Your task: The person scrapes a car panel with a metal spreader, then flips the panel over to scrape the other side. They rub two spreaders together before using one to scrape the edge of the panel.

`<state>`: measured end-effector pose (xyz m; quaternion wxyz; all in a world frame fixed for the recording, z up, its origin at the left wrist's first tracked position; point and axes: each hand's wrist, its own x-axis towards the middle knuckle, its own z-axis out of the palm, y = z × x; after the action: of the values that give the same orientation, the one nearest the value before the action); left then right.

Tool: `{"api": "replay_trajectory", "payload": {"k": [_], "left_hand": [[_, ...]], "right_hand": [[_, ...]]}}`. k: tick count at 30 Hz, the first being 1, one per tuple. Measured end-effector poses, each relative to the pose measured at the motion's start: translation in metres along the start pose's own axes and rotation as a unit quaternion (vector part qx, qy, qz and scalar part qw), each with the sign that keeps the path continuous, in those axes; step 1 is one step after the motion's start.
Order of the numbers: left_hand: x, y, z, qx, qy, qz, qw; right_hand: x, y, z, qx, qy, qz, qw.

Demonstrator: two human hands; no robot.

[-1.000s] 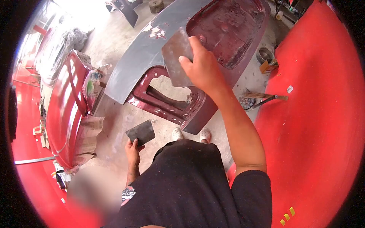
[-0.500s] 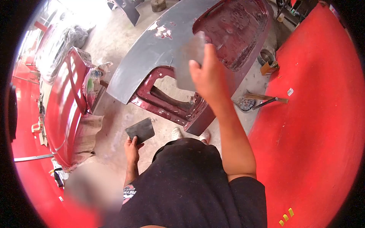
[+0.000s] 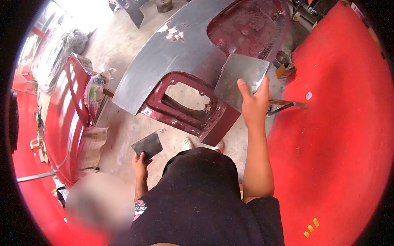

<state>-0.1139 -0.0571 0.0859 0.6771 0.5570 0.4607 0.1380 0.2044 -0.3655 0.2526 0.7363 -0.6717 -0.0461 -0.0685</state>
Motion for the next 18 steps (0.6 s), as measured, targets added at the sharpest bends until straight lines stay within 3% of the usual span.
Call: {"api": "replay_trajectory", "payload": {"k": [4,7,10,16,18], "left_hand": [[0.008,-0.001,-0.005,0.004,-0.017,-0.004,1.0],[0.011,0.008,-0.001,0.003,-0.02,0.007,1.0],[0.014,0.012,-0.002,-0.004,-0.016,0.035,0.999],[0.007,-0.002,-0.021,-0.005,-0.006,0.026,1.0],[-0.001,-0.006,-0.026,-0.006,0.02,0.02,1.0]], "right_hand": [[0.006,-0.006,0.009,0.044,-0.002,0.012,0.999],[0.029,-0.02,0.021,-0.009,-0.037,0.004,0.999],[0.082,-0.02,0.031,-0.049,-0.066,-0.022,0.996],[0.189,-0.033,0.044,-0.069,-0.108,0.021,0.992],[0.212,-0.032,0.046,-0.147,-0.142,0.004,0.979]]}}
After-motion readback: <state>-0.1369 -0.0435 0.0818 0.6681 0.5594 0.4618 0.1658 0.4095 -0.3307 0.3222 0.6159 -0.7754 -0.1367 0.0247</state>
